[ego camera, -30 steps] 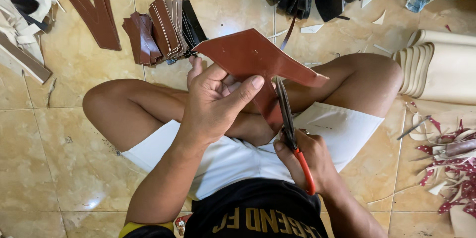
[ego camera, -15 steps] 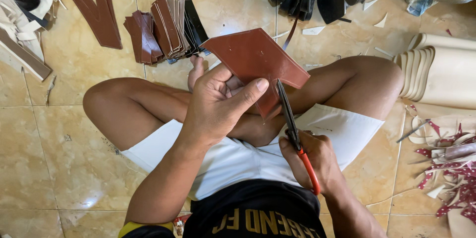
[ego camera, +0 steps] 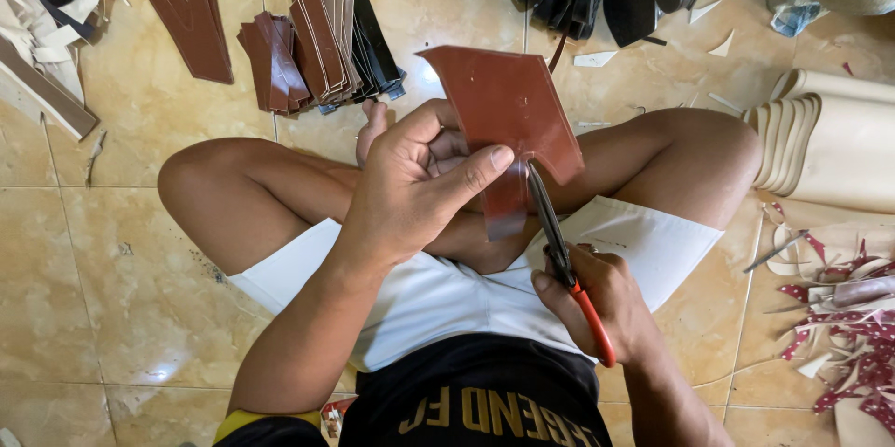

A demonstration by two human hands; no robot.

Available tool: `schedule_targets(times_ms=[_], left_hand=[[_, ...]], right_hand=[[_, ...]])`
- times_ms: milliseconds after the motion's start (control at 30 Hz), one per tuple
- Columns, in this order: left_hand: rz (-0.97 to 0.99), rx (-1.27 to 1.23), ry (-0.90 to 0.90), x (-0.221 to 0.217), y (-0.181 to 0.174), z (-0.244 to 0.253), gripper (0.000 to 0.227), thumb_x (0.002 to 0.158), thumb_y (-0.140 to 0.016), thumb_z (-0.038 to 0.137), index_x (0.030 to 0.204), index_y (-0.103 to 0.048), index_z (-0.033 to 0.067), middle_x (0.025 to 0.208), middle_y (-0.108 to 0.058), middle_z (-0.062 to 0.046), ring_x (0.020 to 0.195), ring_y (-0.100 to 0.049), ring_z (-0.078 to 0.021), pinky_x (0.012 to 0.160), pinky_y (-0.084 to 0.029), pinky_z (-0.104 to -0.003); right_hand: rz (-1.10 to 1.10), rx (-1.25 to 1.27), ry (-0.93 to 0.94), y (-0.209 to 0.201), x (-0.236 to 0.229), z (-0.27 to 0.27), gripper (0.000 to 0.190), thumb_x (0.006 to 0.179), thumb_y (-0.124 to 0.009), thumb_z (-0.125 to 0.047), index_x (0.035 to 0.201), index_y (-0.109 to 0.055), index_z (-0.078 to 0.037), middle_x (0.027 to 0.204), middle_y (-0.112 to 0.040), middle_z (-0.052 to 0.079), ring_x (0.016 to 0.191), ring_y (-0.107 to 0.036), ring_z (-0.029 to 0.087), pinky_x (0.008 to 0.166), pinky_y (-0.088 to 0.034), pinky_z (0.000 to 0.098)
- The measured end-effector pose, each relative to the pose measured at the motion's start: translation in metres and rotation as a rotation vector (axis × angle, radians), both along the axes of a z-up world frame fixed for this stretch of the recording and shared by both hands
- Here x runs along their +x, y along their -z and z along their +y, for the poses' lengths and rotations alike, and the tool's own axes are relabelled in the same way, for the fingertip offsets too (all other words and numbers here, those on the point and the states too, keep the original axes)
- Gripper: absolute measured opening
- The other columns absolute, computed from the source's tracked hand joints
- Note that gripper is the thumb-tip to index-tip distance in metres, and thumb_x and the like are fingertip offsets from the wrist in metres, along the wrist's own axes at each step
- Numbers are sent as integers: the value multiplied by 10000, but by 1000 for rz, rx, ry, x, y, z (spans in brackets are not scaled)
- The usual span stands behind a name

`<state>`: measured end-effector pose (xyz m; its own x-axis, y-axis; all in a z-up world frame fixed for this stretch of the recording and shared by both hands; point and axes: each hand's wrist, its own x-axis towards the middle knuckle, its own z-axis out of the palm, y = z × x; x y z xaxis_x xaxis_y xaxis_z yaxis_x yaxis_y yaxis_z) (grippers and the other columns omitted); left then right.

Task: The person sits on the floor and uses scissors to cut brown leather pieces along pre-drawn white lines. They repeatedly pick up sheets, cut out shapes, and place the finished pieces into a stack on the floor.

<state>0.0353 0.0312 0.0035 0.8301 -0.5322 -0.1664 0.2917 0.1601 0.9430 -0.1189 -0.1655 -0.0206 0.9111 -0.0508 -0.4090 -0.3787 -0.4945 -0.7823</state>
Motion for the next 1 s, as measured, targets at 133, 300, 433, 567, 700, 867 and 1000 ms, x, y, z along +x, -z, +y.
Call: schedule_targets(times_ms=[133,300,433,567,700,867,1000], left_hand=[[-94,124,48,1,1,2,240,1010,-727,116,1199,-652,-11,984,-795,-68,865,-713,-36,885,-492,-132],[-28,19,68,4,0,5,260,1012,-717,117,1226,-641,-8,1001,-780,-50,887,-709,-33,822,-531,-150],[-31,16,74,6,-1,6,260,1003,-721,127,1209,-641,-10,992,-779,-37,889,-716,-30,828,-536,-151],[-98,86,91,7,0,9,247,1021,-732,140,1198,-664,-19,922,-789,-39,810,-672,-21,850,-460,-128],[-21,64,91,7,2,9,263,1007,-737,163,1186,-665,-15,879,-770,-36,765,-639,-13,783,-447,-135],[-34,57,93,9,2,10,253,1011,-728,172,1170,-654,-11,925,-793,-47,824,-693,-23,840,-479,-143],[-6,12,88,10,6,13,276,1006,-719,178,1197,-636,-4,965,-798,-44,862,-709,-29,852,-497,-158]], right_hand=[[45,-60,-16,-2,2,-4,242,841,-732,-210,724,-623,-28,556,-574,131,503,-553,292,532,-458,411],[33,-63,-52,-6,4,-13,260,839,-735,-212,717,-611,-18,558,-558,130,494,-521,297,519,-443,415],[25,-71,-77,-7,5,-16,278,844,-732,-203,709,-593,-4,553,-532,137,493,-478,306,516,-425,424],[35,-59,-82,-8,8,-17,269,842,-731,-199,707,-603,-5,545,-534,133,481,-475,302,510,-422,423],[58,-17,-94,-10,9,-19,257,815,-743,-181,706,-599,1,539,-537,134,481,-478,293,500,-424,421],[45,-11,-97,-8,11,-19,261,815,-737,-159,675,-589,5,534,-535,130,473,-475,283,493,-421,417],[15,-26,-73,-3,9,-15,274,839,-720,-145,654,-579,-1,518,-533,120,449,-473,273,478,-415,407]])
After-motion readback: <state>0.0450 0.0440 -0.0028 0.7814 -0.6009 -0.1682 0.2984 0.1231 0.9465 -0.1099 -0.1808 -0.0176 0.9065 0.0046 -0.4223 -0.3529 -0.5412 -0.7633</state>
